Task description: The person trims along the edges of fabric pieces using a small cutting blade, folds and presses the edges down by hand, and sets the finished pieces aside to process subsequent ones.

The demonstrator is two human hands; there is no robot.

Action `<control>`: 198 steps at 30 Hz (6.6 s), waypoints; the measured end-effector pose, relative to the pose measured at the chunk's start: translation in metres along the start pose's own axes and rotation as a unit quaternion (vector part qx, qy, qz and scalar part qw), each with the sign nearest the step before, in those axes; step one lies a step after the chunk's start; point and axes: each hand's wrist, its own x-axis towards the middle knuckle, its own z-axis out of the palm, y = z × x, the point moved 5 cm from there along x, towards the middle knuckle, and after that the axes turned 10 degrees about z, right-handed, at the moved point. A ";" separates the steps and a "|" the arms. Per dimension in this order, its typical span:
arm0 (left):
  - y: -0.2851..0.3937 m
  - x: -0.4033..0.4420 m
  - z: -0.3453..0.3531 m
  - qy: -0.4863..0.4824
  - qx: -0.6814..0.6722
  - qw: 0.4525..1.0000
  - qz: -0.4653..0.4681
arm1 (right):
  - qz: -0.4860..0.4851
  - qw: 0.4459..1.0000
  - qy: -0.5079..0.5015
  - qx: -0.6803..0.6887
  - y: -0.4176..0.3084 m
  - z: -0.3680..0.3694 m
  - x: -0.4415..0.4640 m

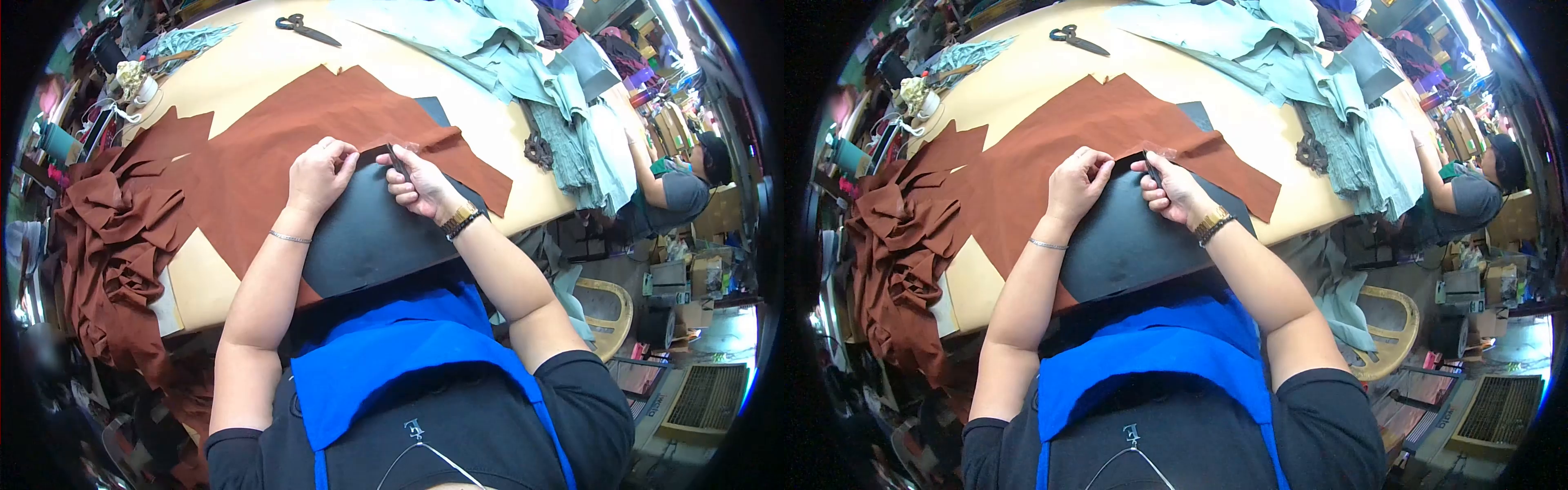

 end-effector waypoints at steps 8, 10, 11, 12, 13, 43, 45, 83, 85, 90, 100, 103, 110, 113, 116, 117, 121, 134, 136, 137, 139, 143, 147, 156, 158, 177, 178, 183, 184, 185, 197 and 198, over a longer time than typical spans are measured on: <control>-0.005 0.001 -0.004 -0.083 -0.104 0.988 -0.080 | -0.149 0.984 0.049 -0.080 -0.021 -0.018 -0.037; -0.006 0.003 -0.016 -0.156 -0.190 0.961 -0.126 | -0.261 0.913 0.211 -0.233 -0.059 -0.054 -0.067; -0.005 0.009 -0.027 -0.224 -0.171 0.949 -0.139 | -0.343 0.835 0.287 -0.322 -0.080 -0.074 -0.078; -0.002 0.014 -0.039 -0.290 -0.151 0.933 -0.149 | -0.333 0.786 0.345 -0.390 -0.101 -0.105 -0.083; -0.004 0.015 -0.048 -0.320 -0.125 0.933 -0.109 | -0.317 0.730 0.402 -0.453 -0.122 -0.136 -0.087; 0.074 -0.042 -0.052 -0.433 0.287 0.855 -0.013 | -0.212 0.585 0.259 -0.739 -0.089 -0.018 -0.124; 0.070 -0.025 -0.024 -0.281 0.189 0.928 0.156 | -0.204 0.602 0.260 -0.727 -0.097 -0.002 -0.137; 0.029 -0.013 0.018 -0.226 0.204 0.882 0.360 | -0.439 0.335 0.202 -0.809 0.008 -0.007 -0.085; 0.027 -0.012 0.018 -0.230 0.191 0.887 0.351 | -0.470 0.277 0.214 -0.810 0.014 -0.003 -0.080; 0.019 -0.010 0.009 -0.233 0.181 0.893 0.339 | -0.442 0.291 0.239 -0.814 0.024 0.013 -0.082; -0.026 -0.003 -0.011 -0.195 0.198 0.920 0.277 | -0.437 0.332 0.230 -0.803 0.025 0.019 -0.067; -0.025 -0.003 -0.009 -0.197 0.208 0.922 0.259 | -0.424 0.356 0.229 -0.800 0.024 0.025 -0.067; -0.028 -0.004 -0.007 -0.180 0.223 0.925 0.249 | -0.350 0.385 0.230 -0.823 0.019 0.042 -0.051; -0.028 -0.004 -0.007 -0.174 0.208 0.932 0.240 | -0.295 0.399 0.237 -0.835 0.017 0.048 -0.031; -0.030 -0.003 -0.006 -0.171 0.196 0.937 0.234 | -0.270 0.410 0.234 -0.839 0.012 0.048 -0.026; -0.029 -0.002 -0.007 -0.171 0.193 0.938 0.233 | -0.269 0.412 0.233 -0.839 0.011 0.048 -0.026; -0.025 0.001 -0.015 -0.154 0.173 0.947 0.223 | -0.346 0.361 0.206 -0.841 0.009 0.033 -0.065; 0.020 -0.059 -0.101 -0.335 0.297 0.893 -0.047 | -0.202 0.547 0.121 -0.803 -0.034 -0.027 -0.094; 0.041 -0.061 -0.092 -0.415 0.268 0.869 -0.045 | -0.404 0.331 0.300 -0.798 -0.080 -0.012 -0.111; 0.044 -0.062 -0.081 -0.373 0.219 0.901 0.018 | -0.412 0.338 0.360 -0.766 -0.102 -0.006 -0.101; 0.044 -0.069 -0.055 -0.319 0.158 0.926 0.123 | -0.516 0.366 0.325 -0.703 -0.106 0.005 -0.087; 0.051 -0.088 -0.011 -0.353 0.114 0.917 0.146 | -0.478 0.452 0.254 -0.709 -0.073 0.013 -0.072; 0.077 -0.098 0.005 -0.334 0.094 0.930 0.122 | -0.445 0.479 0.237 -0.718 -0.058 -0.001 -0.060; 0.042 -0.037 0.014 -0.104 0.100 0.990 -0.003 | -0.504 0.444 0.138 -0.728 -0.051 -0.004 -0.032; 0.034 -0.038 0.019 -0.113 0.042 0.993 0.002 | -0.508 0.442 0.135 -0.727 -0.051 -0.006 -0.029; 0.046 -0.049 0.015 -0.070 0.091 0.992 0.049 | -0.331 0.297 0.127 -0.887 -0.026 0.009 -0.045; 0.047 -0.049 0.015 -0.066 0.090 0.992 0.052 | -0.337 0.288 0.132 -0.886 -0.025 0.007 -0.046; 0.047 -0.049 0.014 -0.069 0.087 0.993 0.050 | -0.356 0.283 0.280 -0.846 -0.063 -0.012 -0.037; 0.048 -0.048 0.014 -0.071 0.085 0.993 0.050 | -0.381 0.293 0.263 -0.836 -0.060 -0.012 -0.037; 0.048 -0.047 0.013 -0.072 0.083 0.993 0.049 | -0.407 0.303 0.247 -0.826 -0.056 -0.011 -0.034; 0.053 -0.071 -0.024 -0.137 0.099 0.985 0.038 | -0.411 0.349 0.079 -0.838 0.009 0.031 -0.048; 0.053 -0.073 -0.025 -0.138 0.105 0.984 0.040 | -0.403 0.338 0.087 -0.846 0.011 0.034 -0.051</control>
